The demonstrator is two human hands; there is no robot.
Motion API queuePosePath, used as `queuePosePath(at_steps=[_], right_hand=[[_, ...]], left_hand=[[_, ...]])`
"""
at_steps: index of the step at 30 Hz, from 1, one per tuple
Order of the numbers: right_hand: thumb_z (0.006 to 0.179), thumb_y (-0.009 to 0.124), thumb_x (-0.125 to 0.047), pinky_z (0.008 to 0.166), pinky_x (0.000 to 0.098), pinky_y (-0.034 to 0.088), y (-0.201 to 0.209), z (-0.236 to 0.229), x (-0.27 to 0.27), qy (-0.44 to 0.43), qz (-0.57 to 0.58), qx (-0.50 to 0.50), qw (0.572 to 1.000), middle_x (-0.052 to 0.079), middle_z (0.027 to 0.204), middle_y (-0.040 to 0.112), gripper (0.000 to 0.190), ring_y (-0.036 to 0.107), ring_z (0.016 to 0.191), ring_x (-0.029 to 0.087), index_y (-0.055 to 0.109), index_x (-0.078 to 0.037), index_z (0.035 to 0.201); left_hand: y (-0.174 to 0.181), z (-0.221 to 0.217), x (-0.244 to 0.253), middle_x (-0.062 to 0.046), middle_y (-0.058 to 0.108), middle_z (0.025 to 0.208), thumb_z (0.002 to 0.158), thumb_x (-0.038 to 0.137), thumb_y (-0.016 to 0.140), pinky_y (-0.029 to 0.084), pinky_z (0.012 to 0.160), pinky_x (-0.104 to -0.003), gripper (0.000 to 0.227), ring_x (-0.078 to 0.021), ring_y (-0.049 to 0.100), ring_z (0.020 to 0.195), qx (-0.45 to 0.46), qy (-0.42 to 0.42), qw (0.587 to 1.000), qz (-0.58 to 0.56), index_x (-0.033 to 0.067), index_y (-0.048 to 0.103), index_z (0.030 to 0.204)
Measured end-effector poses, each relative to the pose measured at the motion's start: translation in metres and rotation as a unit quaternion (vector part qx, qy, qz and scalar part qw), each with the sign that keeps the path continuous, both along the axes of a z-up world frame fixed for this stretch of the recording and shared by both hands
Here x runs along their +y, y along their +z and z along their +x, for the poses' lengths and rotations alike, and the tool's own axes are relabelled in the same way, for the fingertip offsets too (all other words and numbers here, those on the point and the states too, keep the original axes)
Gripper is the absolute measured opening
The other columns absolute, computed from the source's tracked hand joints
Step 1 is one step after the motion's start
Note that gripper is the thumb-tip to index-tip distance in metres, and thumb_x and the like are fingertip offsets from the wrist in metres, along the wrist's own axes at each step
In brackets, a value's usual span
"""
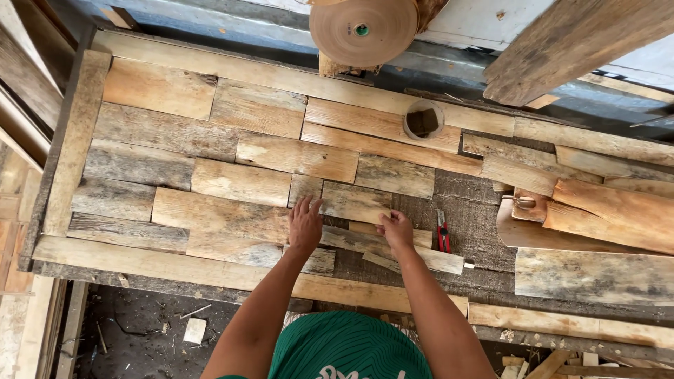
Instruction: The person is arranging and fitting irregular wood pieces into a mosaic pattern on a flat surface, using a utility knife to make adjustments.
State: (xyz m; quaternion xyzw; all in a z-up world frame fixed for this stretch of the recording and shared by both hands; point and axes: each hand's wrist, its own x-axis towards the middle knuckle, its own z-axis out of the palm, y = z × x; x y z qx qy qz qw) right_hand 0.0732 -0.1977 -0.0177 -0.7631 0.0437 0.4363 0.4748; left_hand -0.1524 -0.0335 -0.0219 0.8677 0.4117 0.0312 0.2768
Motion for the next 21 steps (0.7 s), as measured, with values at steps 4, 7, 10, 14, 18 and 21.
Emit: queuePosePath(at_steps=[4,7,10,14,18,21], right_hand=[[0.099,0.071,-0.023,0.076,0.0417,0.065,0.008,-0.003,0.001,0.046,-0.035,-0.064,0.996,0.011,0.118,0.068,0.061,0.072,0.092,0.023,0.048,-0.003,0.152],[0.100,0.073,-0.028,0.072,0.0447,0.060,-0.001,0.000,-0.002,0.095,-0.097,-0.121,0.983,0.015,0.109,0.069,0.060,0.066,0.086,0.023,0.052,-0.004,0.152],[0.102,0.071,-0.027,0.073,0.0412,0.058,-0.013,0.004,-0.007,0.091,-0.072,-0.141,0.983,0.012,0.109,0.071,0.053,0.066,0.083,0.017,0.057,-0.003,0.147],[0.110,0.054,-0.022,0.074,0.0394,0.055,-0.022,0.010,-0.011,0.103,-0.092,-0.150,0.979,0.013,0.110,0.073,0.041,0.069,0.084,0.020,0.062,-0.007,0.147],[0.107,0.055,-0.018,0.079,0.0374,0.059,-0.037,0.011,-0.013,0.085,-0.044,-0.158,0.983,0.010,0.118,0.072,0.037,0.075,0.092,0.020,0.061,-0.003,0.141],[0.107,0.057,-0.016,0.079,0.0371,0.061,-0.031,0.010,-0.010,0.087,-0.035,-0.154,0.984,0.013,0.117,0.073,0.036,0.075,0.091,0.022,0.061,-0.002,0.140]], left_hand=[[0.007,0.001,0.002,-0.013,0.039,0.162,0.098,0.022,0.066,0.023,0.126,-0.053,0.056,-0.0341,0.028,0.154,0.019,-0.005,1.000,-0.010,0.0168,0.050,0.152],[0.010,0.001,0.003,-0.011,0.039,0.162,0.099,0.024,0.068,0.024,0.125,-0.053,0.056,-0.0331,0.028,0.154,0.011,-0.004,1.000,-0.008,0.0168,0.051,0.151],[0.010,0.003,0.002,-0.010,0.039,0.162,0.097,0.024,0.069,0.025,0.125,-0.053,0.057,-0.0318,0.028,0.155,0.028,0.000,1.000,-0.013,0.0182,0.051,0.151],[0.009,0.004,0.003,-0.010,0.040,0.162,0.097,0.024,0.069,0.026,0.124,-0.053,0.055,-0.0322,0.029,0.154,0.024,0.006,1.000,-0.010,0.0179,0.053,0.150],[0.006,0.004,0.004,-0.012,0.042,0.161,0.101,0.021,0.063,0.027,0.123,-0.054,0.048,-0.0332,0.031,0.154,0.015,0.005,1.000,-0.006,0.0165,0.054,0.148],[0.004,0.003,0.004,-0.012,0.042,0.160,0.102,0.020,0.060,0.027,0.123,-0.055,0.047,-0.0341,0.032,0.152,0.013,0.001,1.000,-0.009,0.0164,0.055,0.148]])
